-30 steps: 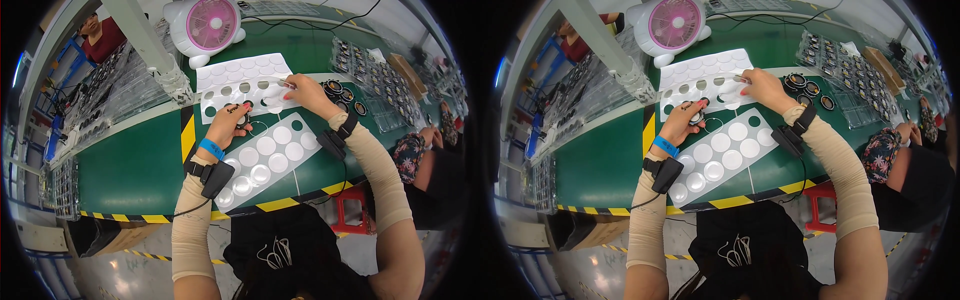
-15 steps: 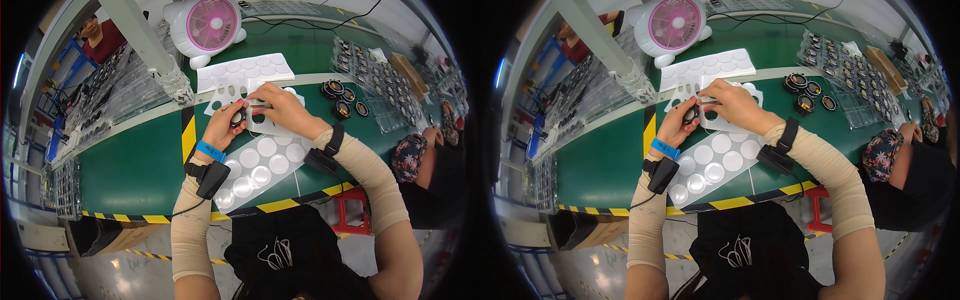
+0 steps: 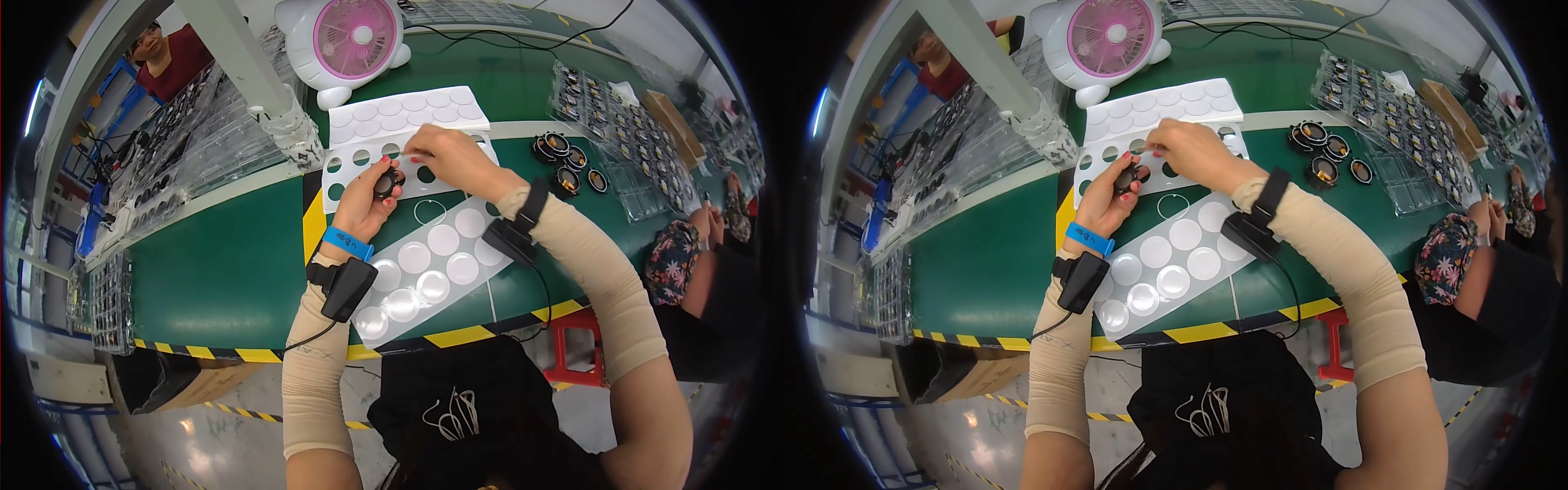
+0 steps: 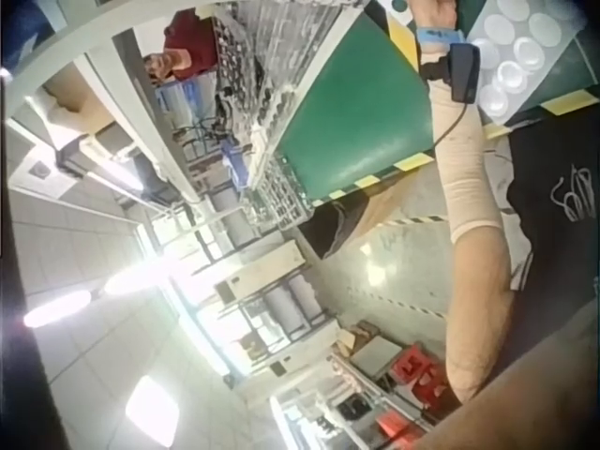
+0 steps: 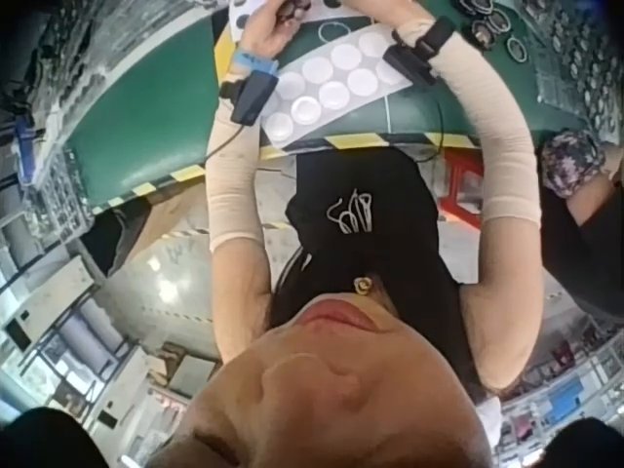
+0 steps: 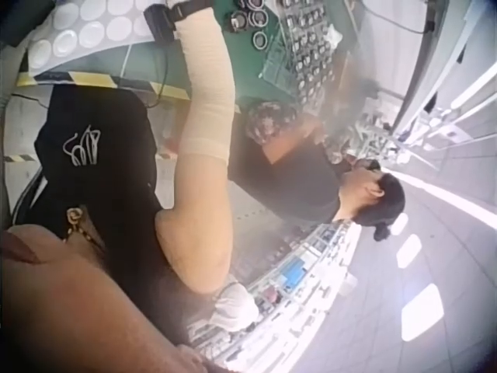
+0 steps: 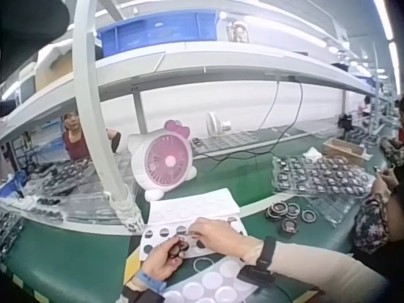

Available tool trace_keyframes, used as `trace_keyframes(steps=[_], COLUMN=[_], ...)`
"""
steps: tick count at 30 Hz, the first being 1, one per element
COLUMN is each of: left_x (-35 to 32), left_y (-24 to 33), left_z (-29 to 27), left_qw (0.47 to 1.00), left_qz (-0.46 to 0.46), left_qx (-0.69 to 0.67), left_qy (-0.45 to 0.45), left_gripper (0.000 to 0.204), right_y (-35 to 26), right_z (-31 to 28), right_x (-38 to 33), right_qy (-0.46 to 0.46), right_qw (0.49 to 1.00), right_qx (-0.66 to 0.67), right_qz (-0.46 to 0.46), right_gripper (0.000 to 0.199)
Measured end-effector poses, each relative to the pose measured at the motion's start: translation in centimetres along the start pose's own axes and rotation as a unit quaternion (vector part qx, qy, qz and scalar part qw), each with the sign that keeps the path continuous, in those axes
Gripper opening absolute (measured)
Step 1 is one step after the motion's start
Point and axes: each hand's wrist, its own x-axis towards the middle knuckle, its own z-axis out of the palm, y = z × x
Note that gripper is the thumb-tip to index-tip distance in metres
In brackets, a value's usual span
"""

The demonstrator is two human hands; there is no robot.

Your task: The person picks up a watch component and uses tweezers to peel a white circular sticker from a sheet. They place the sticker onto the component, pressing it down by hand, and then use the tweezers to apply a second, smaller adhesive piece to the same part.

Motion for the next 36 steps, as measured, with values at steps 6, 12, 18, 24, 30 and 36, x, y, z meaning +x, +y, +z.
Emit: trace_keyframes(steps=[6,12,18,24,30,36], left_x=[0.0,0.0,-0.2,-0.3,-0.3,-0.8], left_y=[0.1,0.2,0.4,0.4,0.9,1.2], left_z=[-0.1,-0.5,-0.3,-0.1,-0.5,-0.1], left_qw=[1.000,0.999,0.998,0.998,0.992,0.991], left_qz=[0.005,-0.015,-0.028,-0.040,-0.060,-0.064], left_qx=[0.009,0.003,-0.011,-0.014,-0.007,0.078], left_qy=[-0.003,-0.052,-0.056,-0.050,-0.113,-0.083], left_gripper=[0.023,0.022,0.022,0.027,0.034,0.038], right_y=[-0.6,-0.8,-1.0,-0.2,2.0,2.8], right_z=[0.6,0.7,0.0,1.3,-0.1,-2.4], right_x=[0.1,0.7,1.0,1.1,0.9,0.8], right_qy=[-0.027,-0.040,-0.115,-0.017,0.045,-0.028], right_qw=[0.995,0.971,0.916,0.969,0.987,0.988], right_qx=[0.100,0.237,0.356,0.237,0.141,-0.006], right_qz=[-0.002,0.002,0.143,0.067,0.064,0.152], right_gripper=[0.022,0.024,0.023,0.018,0.021,0.017])
